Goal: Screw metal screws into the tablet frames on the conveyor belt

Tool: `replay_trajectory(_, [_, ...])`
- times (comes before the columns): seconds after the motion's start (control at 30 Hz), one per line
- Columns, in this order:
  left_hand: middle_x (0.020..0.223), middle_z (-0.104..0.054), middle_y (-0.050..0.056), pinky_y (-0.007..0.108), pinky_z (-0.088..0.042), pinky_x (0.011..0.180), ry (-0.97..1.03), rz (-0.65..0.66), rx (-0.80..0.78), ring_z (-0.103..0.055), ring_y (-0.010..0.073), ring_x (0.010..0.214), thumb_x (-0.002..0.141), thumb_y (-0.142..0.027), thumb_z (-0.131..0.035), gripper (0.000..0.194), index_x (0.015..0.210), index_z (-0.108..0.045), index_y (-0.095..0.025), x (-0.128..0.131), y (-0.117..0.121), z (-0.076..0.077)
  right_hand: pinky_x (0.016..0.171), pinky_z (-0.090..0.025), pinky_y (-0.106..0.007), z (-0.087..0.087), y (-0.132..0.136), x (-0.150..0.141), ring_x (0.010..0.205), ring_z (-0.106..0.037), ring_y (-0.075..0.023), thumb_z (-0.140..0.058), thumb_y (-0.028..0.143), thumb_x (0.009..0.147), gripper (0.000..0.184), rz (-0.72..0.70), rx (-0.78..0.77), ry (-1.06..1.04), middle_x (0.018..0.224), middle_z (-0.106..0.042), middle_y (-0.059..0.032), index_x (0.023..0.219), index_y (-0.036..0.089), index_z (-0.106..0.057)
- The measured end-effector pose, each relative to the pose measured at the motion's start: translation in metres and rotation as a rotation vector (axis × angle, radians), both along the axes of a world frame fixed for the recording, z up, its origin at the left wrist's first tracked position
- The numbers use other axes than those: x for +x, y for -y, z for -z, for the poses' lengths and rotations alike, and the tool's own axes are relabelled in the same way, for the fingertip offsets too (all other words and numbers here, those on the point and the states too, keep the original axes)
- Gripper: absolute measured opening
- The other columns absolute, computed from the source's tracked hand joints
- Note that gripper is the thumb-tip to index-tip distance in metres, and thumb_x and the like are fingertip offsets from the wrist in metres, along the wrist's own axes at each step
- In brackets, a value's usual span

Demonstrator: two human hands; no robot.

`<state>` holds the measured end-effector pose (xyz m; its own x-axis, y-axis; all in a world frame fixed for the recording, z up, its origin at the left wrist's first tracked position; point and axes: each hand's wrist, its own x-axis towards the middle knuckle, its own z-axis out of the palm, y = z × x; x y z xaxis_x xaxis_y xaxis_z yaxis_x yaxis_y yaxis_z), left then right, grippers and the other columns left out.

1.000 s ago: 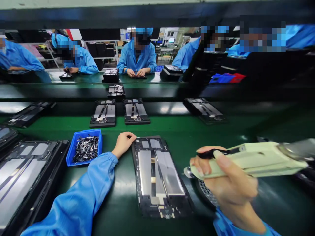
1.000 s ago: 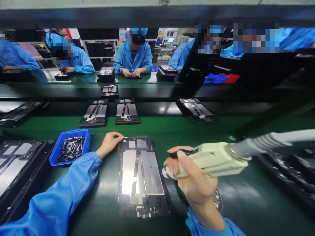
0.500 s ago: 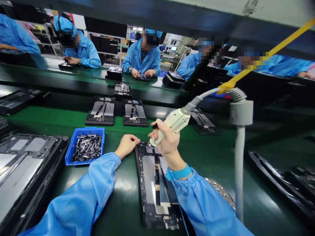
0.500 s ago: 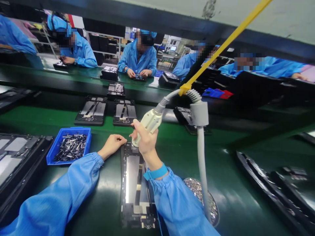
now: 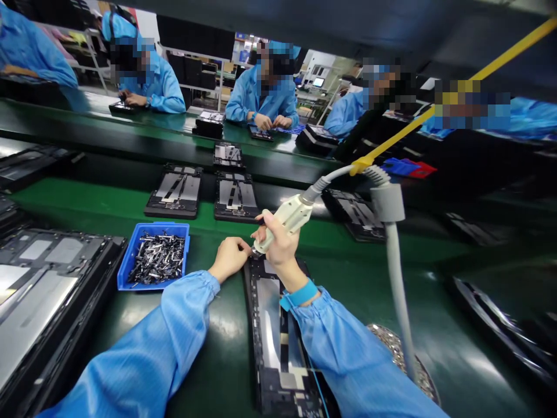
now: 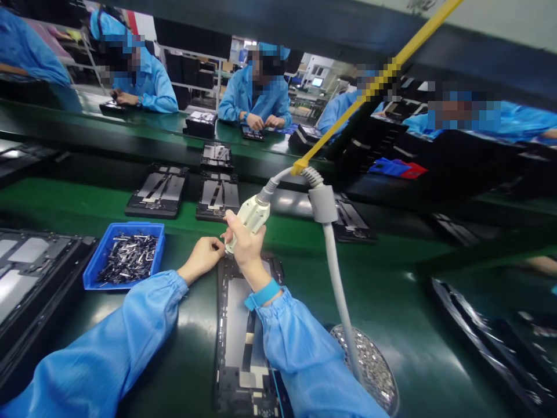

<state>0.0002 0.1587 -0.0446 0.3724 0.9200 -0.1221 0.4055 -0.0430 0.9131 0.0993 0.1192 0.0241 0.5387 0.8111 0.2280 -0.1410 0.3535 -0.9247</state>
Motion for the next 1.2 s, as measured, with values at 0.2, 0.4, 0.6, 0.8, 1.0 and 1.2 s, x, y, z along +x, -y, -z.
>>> replay_trajectory(0.2, [0.072, -0.074, 0.002, 0.027, -0.046, 0.076, -0.014, -0.019, 0.01, -0.068, 0.0189, 0.077, 0.078, -0.008, -0.069, 0.016, 0.065, -0.072, -0.017, -0.001, 0.0, 0.003, 0.048, -0.053, -0.03, 0.0, 0.003, -0.003, 0.036, -0.048, -0.012, -0.082, 0.051, 0.075, 0.04, -0.013, -0.012, 0.065, 0.04, -0.049, 0.0063, 0.059, 0.023, -0.059])
replay_trajectory(0.4, [0.071, -0.072, 0.002, 0.026, -0.047, 0.074, -0.057, -0.032, 0.045, -0.068, 0.0182, 0.074, 0.08, -0.008, -0.067, 0.017, 0.066, -0.071, -0.017, -0.002, -0.001, 0.006, 0.045, -0.05, -0.029, -0.001, 0.0, -0.008, 0.035, -0.049, -0.0122, -0.084, 0.049, 0.07, 0.039, 0.018, 0.004, 0.017, 0.039, -0.051, 0.0047, 0.056, 0.022, -0.061])
replay_trajectory(0.6, [0.082, -0.076, 0.009, 0.035, -0.058, 0.084, -0.122, -0.071, 0.156, -0.074, 0.0242, 0.084, 0.088, -0.017, -0.066, 0.012, 0.08, -0.074, -0.015, -0.005, 0.008, -0.013, 0.049, -0.052, -0.031, -0.053, 0.028, 0.012, 0.035, -0.045, -0.0111, -0.082, 0.056, 0.073, 0.038, 0.077, 0.259, -0.117, 0.041, -0.046, 0.0079, 0.07, 0.021, -0.067])
replay_trajectory(0.8, [0.167, -0.044, 0.017, 0.065, -0.044, 0.122, -0.252, 0.386, 0.635, -0.04, 0.0448, 0.156, 0.084, -0.043, -0.082, 0.074, 0.153, -0.056, -0.032, -0.052, 0.132, 0.028, 0.043, -0.044, -0.03, -0.082, 0.127, 0.06, 0.035, -0.045, -0.0129, -0.085, 0.054, 0.077, 0.034, -0.012, 0.412, -0.07, 0.04, -0.047, 0.0042, 0.078, 0.021, -0.078])
replay_trajectory(1.0, [0.174, -0.034, 0.012, 0.071, -0.038, 0.125, -0.652, 0.636, 0.79, -0.024, 0.0457, 0.162, 0.096, -0.052, -0.07, 0.082, 0.167, -0.035, -0.031, -0.03, 0.156, 0.04, 0.049, -0.051, -0.033, -0.043, 0.199, 0.082, 0.042, -0.054, -0.016, -0.083, 0.052, 0.082, 0.033, -0.032, 0.222, -0.068, 0.044, -0.053, -0.0001, 0.086, 0.02, -0.081])
replay_trajectory(1.2, [0.176, -0.031, 0.006, 0.056, -0.025, 0.136, -0.747, 0.439, 0.54, -0.016, 0.0371, 0.166, 0.1, -0.039, -0.066, 0.071, 0.165, -0.04, -0.024, 0.075, 0.024, -0.025, 0.055, -0.054, -0.034, 0.006, 0.21, 0.095, 0.05, -0.056, -0.0166, -0.084, 0.058, 0.08, 0.039, 0.008, 0.079, -0.166, 0.049, -0.053, -0.0005, 0.088, 0.019, -0.078])
